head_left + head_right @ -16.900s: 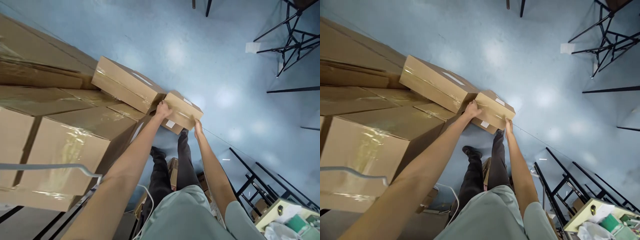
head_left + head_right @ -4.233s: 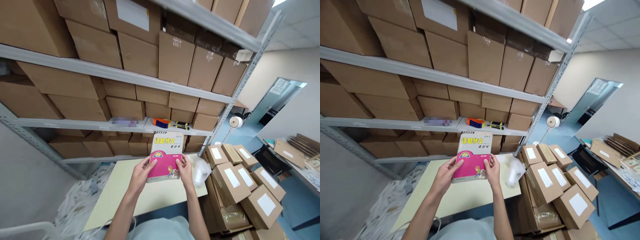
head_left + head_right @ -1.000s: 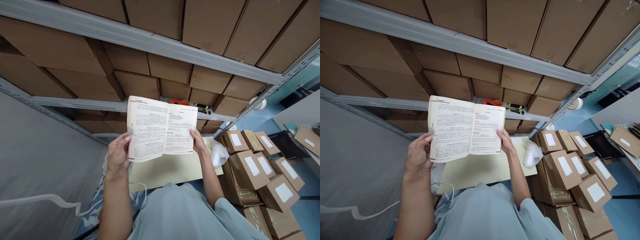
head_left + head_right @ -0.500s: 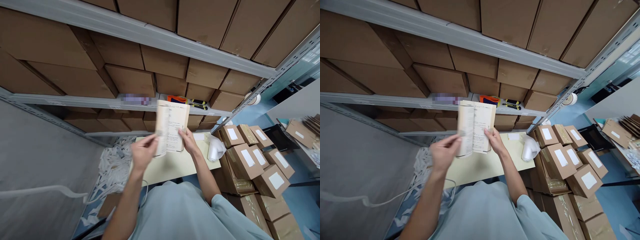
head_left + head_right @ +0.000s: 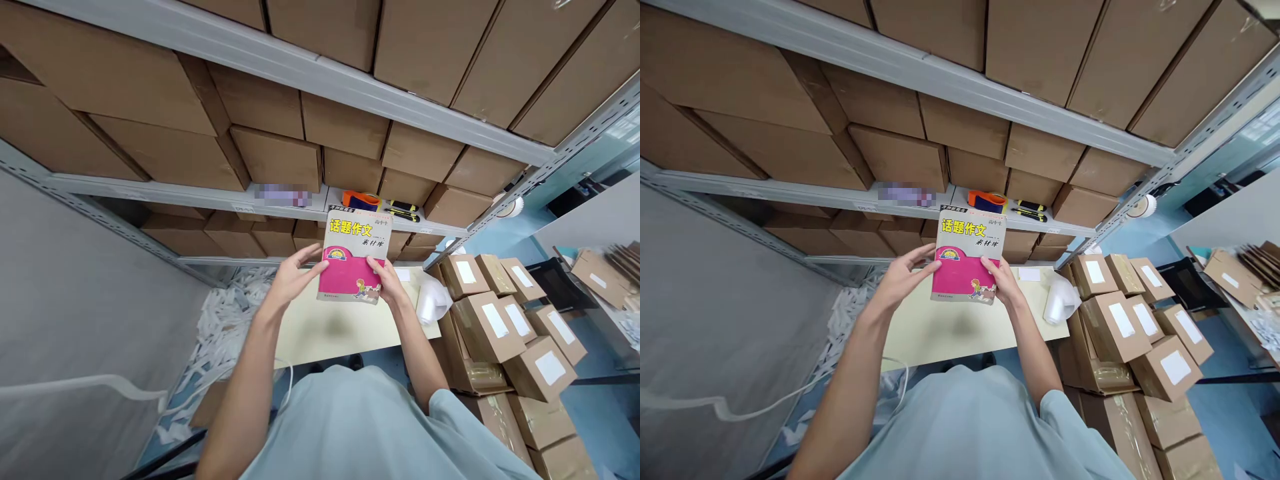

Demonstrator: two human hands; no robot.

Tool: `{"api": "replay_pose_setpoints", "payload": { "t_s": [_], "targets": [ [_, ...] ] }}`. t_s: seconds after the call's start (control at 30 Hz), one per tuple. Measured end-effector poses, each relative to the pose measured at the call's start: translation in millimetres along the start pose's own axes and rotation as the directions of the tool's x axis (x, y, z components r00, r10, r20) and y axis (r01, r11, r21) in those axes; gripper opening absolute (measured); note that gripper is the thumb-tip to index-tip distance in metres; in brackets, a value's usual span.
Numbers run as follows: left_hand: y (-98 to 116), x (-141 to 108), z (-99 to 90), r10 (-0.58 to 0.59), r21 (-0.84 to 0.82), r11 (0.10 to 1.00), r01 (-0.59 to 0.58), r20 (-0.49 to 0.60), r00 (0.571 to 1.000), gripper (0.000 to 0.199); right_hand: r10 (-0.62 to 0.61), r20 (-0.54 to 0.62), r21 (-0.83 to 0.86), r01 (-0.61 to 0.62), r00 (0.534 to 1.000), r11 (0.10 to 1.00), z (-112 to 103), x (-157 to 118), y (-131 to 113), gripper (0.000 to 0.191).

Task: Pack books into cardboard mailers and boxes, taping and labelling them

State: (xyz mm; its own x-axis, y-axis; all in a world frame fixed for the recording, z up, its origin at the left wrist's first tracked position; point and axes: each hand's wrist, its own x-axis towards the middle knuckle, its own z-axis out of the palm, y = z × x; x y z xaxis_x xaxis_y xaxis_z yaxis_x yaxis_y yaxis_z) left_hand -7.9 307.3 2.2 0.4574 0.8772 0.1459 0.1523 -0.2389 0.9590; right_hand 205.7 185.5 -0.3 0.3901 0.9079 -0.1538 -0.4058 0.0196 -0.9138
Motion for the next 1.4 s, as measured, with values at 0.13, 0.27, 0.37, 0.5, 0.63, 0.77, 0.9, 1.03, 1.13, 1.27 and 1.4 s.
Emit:
{"api": "replay_pose_setpoints", "payload": {
  "t_s": [0.13, 0.27, 0.37, 0.5, 0.63, 0.77, 0.9, 1.03, 1.13, 1.27, 1.4],
  "targets": [
    [-6, 10, -13.1, -0.111, -0.171, 0.974, 0.151, 0.220, 0.969, 0.083, -0.022, 0.062, -0.050, 0.025, 0.998, 0.998, -4, 5, 3, 0.072],
    [-11, 9, -14.0, -0.022, -0.100, 0.995, 0.031, 0.090, 0.996, 0.074, -0.124, 0.151, -0.196, 0.152, 0.981, 0.969, -9, 16, -3, 0.068],
    [-14, 11, -21.4, 0.149, 0.056, 0.987, -0.148, -0.012, 0.989, 0.049, -0.213, 0.306, -0.346, 0.316, 0.928, 0.883, -15, 22, -16, 0.062],
    [-13, 7, -29.2, 0.338, 0.234, 0.918, -0.320, -0.042, 0.940, 0.016, -0.331, 0.480, -0.441, 0.550, 0.812, 0.710, -19, 20, -31, 0.041],
    [-16, 0, -31.8, 0.358, 0.259, 0.905, -0.336, -0.038, 0.933, 0.015, -0.306, 0.514, -0.506, 0.571, 0.802, 0.647, -21, 14, -32, 0.037],
    [-30, 1, -40.1, 0.277, 0.215, 0.939, -0.270, -0.005, 0.961, 0.027, -0.227, 0.428, -0.514, 0.442, 0.875, 0.735, -24, 18, -22, 0.060],
    [-50, -1, -49.0, 0.084, 0.084, 0.992, -0.093, 0.099, 0.991, 0.059, -0.101, 0.325, -0.393, 0.231, 0.941, 0.890, -24, 28, -3, 0.095],
    [-67, -8, -46.2, -0.044, -0.062, 0.997, 0.052, 0.130, 0.991, 0.079, 0.037, 0.205, -0.391, 0.047, 0.978, 0.919, -23, 40, 26, 0.087],
    [-77, -8, -38.4, -0.105, -0.086, 0.990, 0.109, 0.049, 0.993, 0.062, 0.235, 0.101, -0.354, -0.186, 0.967, 0.916, -21, 46, 57, 0.060],
    [-90, -3, -36.4, -0.162, -0.085, 0.984, 0.159, -0.034, 0.986, 0.070, 0.440, 0.092, -0.170, -0.421, 0.893, 0.891, -15, 41, 97, 0.039],
    [-89, -2, -46.7, -0.157, -0.037, 0.987, 0.155, -0.033, 0.987, 0.060, 0.522, 0.156, -0.149, -0.503, 0.839, 0.852, -3, 34, 128, 0.048]
  ]
}}
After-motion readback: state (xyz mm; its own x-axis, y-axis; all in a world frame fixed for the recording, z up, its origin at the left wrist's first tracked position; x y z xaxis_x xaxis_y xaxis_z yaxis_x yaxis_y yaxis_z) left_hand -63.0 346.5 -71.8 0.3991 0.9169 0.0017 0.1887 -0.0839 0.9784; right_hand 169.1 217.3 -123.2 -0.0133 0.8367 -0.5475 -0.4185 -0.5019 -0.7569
